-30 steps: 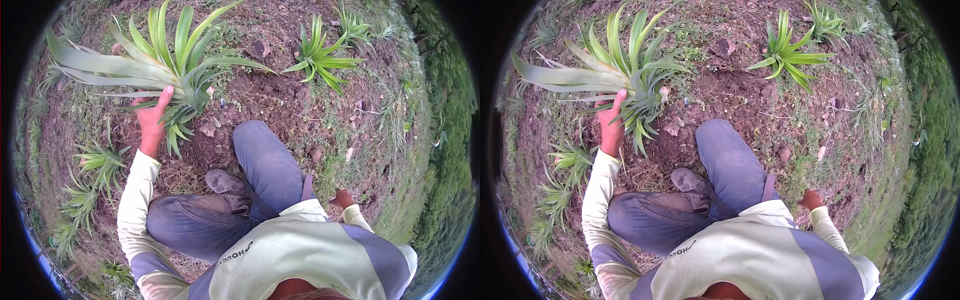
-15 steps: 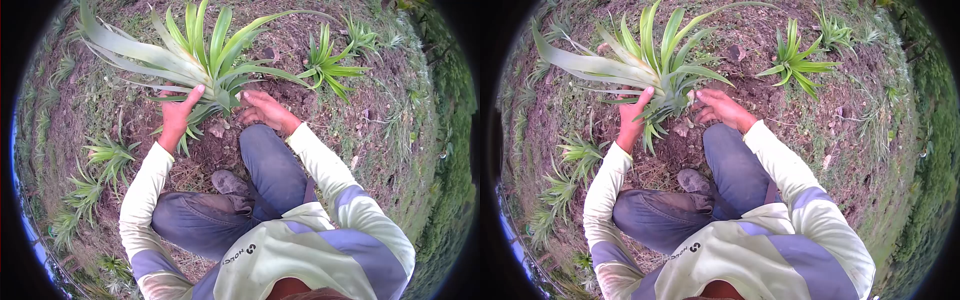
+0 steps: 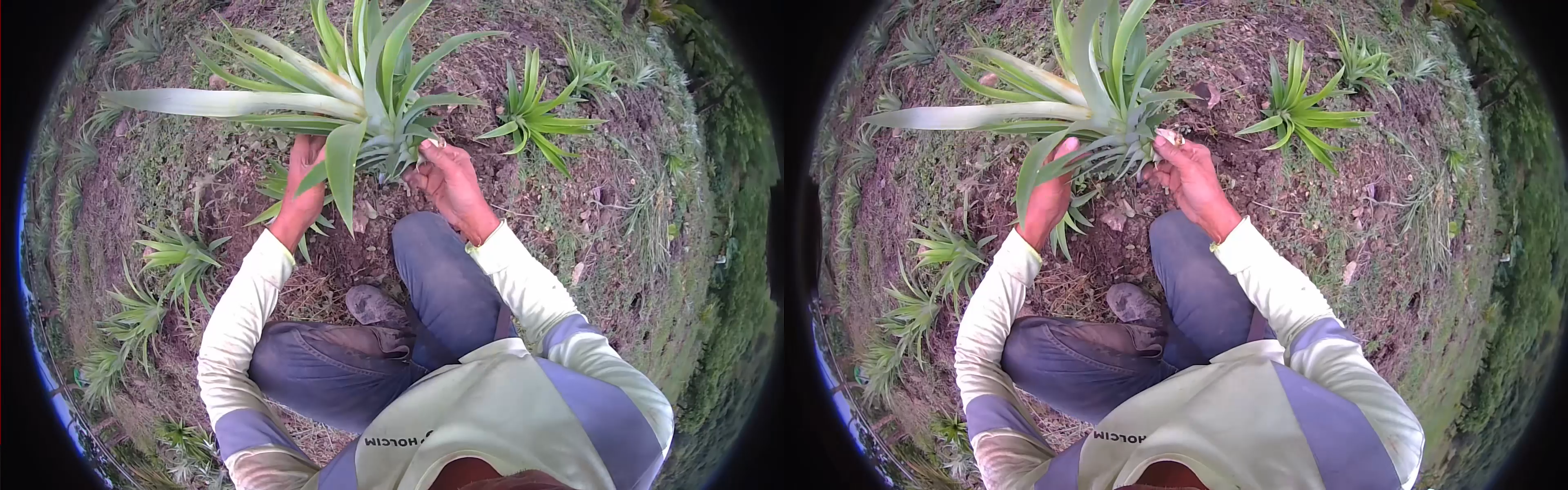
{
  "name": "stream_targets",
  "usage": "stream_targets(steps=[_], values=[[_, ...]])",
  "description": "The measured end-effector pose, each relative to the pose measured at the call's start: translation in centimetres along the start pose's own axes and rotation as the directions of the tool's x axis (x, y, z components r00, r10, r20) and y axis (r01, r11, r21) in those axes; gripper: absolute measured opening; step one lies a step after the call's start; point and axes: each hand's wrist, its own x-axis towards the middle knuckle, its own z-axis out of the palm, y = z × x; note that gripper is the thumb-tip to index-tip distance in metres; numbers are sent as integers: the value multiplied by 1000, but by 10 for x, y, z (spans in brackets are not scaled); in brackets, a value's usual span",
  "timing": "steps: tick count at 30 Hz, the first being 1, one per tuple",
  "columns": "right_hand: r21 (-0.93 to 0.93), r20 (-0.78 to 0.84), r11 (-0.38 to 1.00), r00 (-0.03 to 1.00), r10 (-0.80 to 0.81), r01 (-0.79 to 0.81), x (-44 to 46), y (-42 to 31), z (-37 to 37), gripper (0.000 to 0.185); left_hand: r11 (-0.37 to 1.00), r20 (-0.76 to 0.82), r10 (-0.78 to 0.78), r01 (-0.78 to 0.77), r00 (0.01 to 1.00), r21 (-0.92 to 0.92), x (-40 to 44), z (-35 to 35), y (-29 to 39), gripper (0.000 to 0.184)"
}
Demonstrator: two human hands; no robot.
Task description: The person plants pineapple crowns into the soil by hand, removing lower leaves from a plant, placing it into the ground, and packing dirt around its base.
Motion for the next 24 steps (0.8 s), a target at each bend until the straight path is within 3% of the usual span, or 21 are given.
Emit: stream_targets(steps=[5, 9, 11, 14, 20, 24], values=[[-17, -136, 987, 978, -159, 158, 4, 9, 12, 23, 997, -17, -76, 76, 997, 12, -5, -2, 8, 67], [-36, -218, 970, 946, -241, 238, 6, 13, 19, 23, 981, -133, -178, 165, 975, -103, -18, 1, 0, 55], [3, -211, 961, 940, -269, 276, 3, 5, 19, 22, 986, -48, -168, 166, 985, -26, -21, 0, -6, 66], [47, -218, 939, 920, -324, 342, 2, -5, 3, 20, 976, -114, -205, 212, 972, 53, -18, 4, -2, 63], [-48, -314, 855, 805, -503, 516, 1, -30, -4, 20, 976, 32, -119, 111, 992, 185, -19, 26, 4, 61], [-142, -323, 798, 735, -596, 586, -4, -33, 6, 22, 985, 128, -41, 19, 991, 170, -18, 54, 9, 69]])
